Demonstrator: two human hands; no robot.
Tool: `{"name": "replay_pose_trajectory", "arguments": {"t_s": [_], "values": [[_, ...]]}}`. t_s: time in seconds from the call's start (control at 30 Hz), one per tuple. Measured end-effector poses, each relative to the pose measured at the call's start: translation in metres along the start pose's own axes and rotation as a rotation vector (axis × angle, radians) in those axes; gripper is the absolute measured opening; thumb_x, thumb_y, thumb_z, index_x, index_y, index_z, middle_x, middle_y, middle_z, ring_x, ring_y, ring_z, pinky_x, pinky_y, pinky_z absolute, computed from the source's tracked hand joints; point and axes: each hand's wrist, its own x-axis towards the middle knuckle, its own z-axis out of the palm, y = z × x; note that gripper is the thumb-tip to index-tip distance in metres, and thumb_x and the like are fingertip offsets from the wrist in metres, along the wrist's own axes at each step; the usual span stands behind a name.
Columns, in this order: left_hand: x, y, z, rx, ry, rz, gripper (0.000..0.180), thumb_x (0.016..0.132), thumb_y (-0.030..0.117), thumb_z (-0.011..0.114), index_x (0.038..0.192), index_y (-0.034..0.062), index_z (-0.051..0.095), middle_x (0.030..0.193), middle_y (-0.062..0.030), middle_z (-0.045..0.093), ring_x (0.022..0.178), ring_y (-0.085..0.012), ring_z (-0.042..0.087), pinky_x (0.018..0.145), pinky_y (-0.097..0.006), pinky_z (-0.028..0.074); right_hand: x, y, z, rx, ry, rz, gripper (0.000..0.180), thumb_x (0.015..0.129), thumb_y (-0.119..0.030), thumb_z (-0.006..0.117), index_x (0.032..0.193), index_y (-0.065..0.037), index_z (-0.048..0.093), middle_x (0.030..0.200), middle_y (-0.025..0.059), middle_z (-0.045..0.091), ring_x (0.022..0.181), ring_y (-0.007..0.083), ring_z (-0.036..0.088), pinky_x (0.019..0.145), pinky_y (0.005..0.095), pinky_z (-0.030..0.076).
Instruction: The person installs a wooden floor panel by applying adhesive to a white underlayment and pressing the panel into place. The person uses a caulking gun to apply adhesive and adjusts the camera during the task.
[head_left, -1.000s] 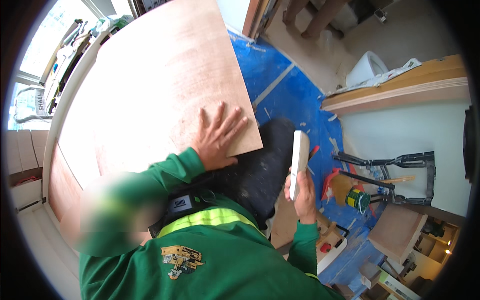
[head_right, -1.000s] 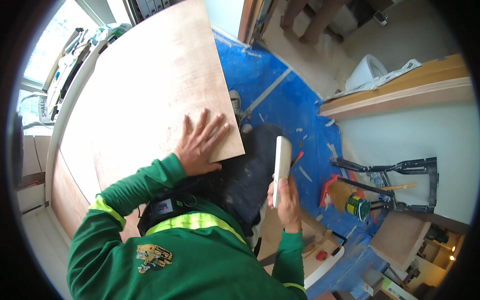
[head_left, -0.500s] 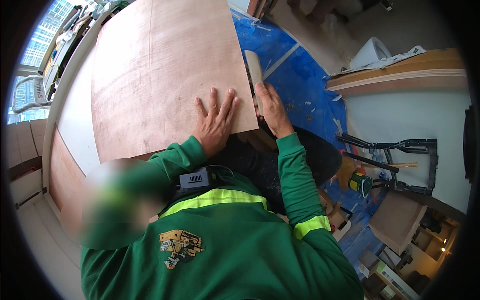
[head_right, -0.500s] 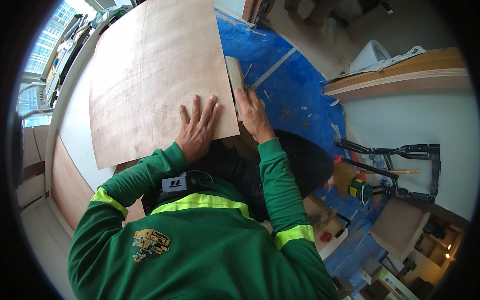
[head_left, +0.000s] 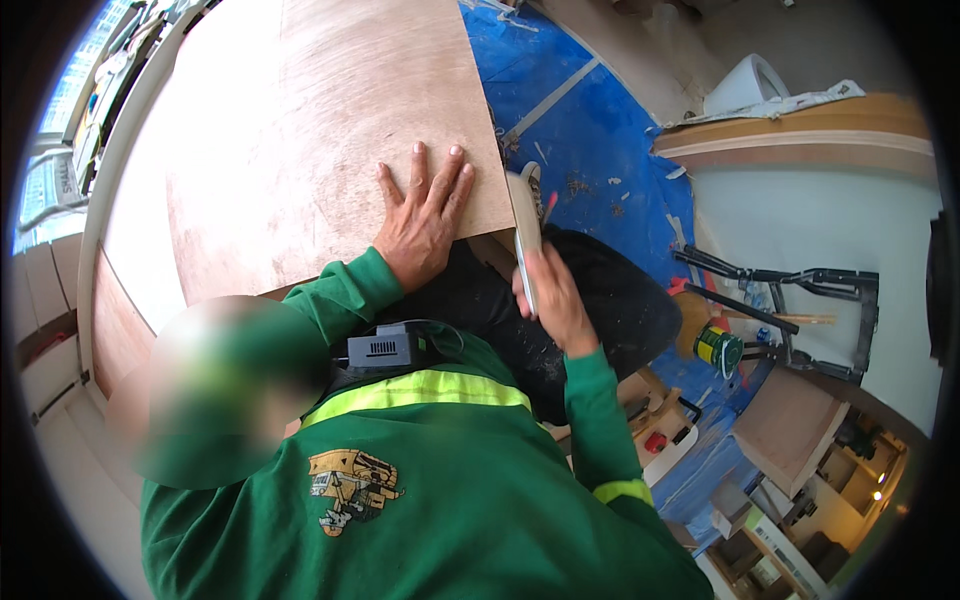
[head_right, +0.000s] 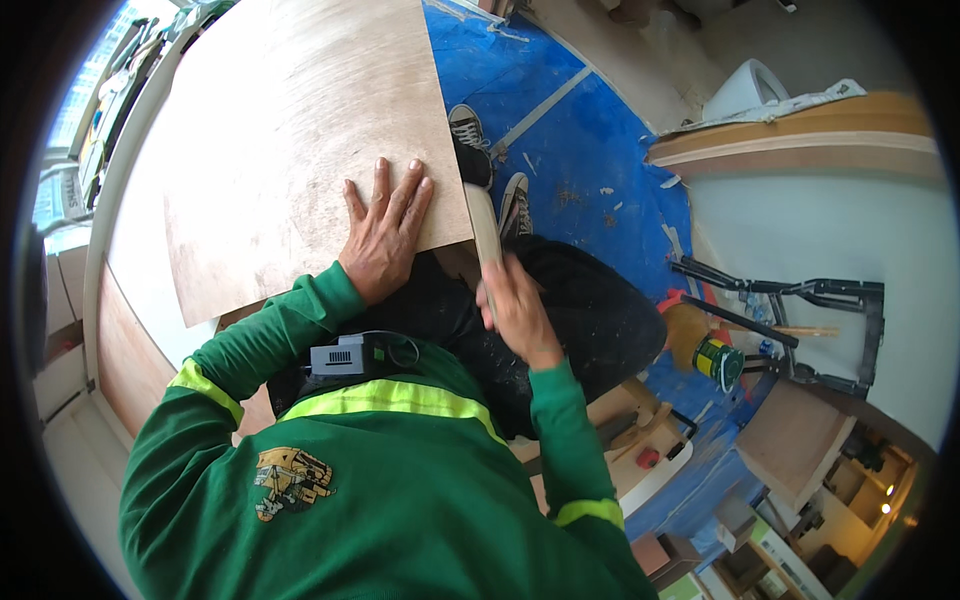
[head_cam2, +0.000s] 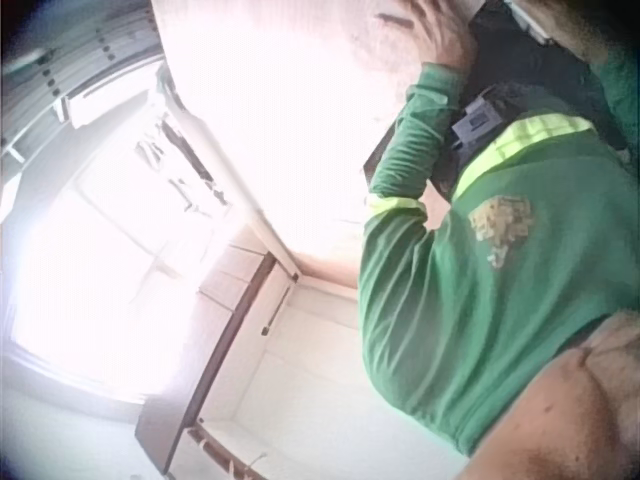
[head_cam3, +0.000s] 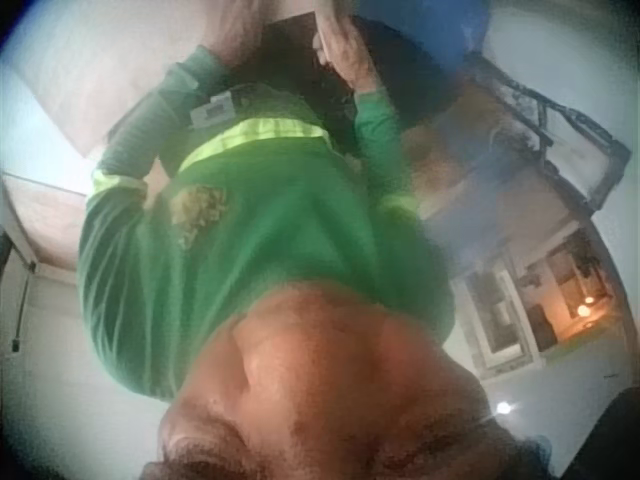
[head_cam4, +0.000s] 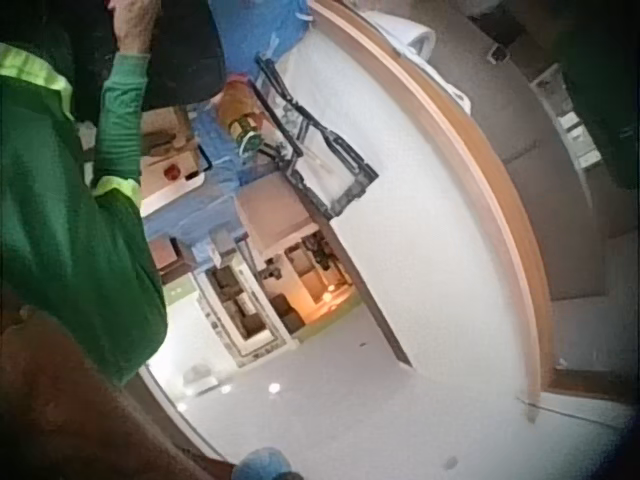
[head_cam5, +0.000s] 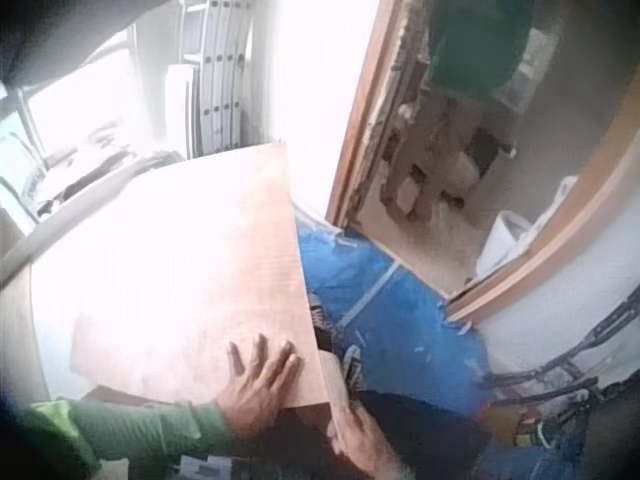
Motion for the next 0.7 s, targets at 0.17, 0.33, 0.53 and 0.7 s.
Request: {"name": "replay_pose_trajectory", "arguments": {"t_s": [0.17,0.33,0.53,0.7], "values": [[0.002,-0.003,0.002,0.010,0.037,0.007,0.083,0.093,0.005,0.058,0.171,-0.0003,0.030,0.181,-0.0226,0.019,0.165,-0.0580,0.013,0.115,-0.092,0.016,0.060,-0.055,0.009,-0.051,0.020,-0.073,0.046,0.116,-0.046,0.051,0.127,-0.003,0.061,0.088,0.0111,0.063,0.066,0.0186,0.061,0.054,0.0348,0.049],[0.006,-0.001,0.002,0.017,-0.011,0.024,0.084,0.094,0.009,0.060,0.171,0.0002,0.030,0.181,-0.0226,0.018,0.163,-0.0598,0.015,0.112,-0.095,0.018,0.080,-0.033,0.005,-0.238,0.081,-0.323,0.043,0.116,-0.043,0.049,0.125,-0.003,0.060,0.095,0.0139,0.062,0.073,0.0223,0.065,0.056,0.0385,0.052],[-0.003,0.000,0.001,0.004,0.017,-0.016,0.084,0.092,0.004,0.058,0.171,0.0003,0.030,0.182,-0.0223,0.019,0.166,-0.0572,0.010,0.118,-0.090,0.014,-0.003,-0.015,0.003,-0.025,-0.011,-0.102,0.044,0.116,-0.045,0.051,0.124,-0.002,0.060,0.080,0.0057,0.060,0.056,0.0125,0.055,0.051,0.0304,0.046],[0.005,0.000,0.003,0.003,0.011,0.018,0.083,0.093,0.005,0.057,0.171,0.0004,0.030,0.182,-0.0220,0.018,0.166,-0.0573,0.011,0.117,-0.090,0.015,0.089,-0.041,0.008,-0.045,0.079,-0.217,0.046,0.116,-0.047,0.051,0.123,-0.002,0.061,0.080,0.0067,0.061,0.057,0.0134,0.056,0.051,0.0306,0.046]]}}
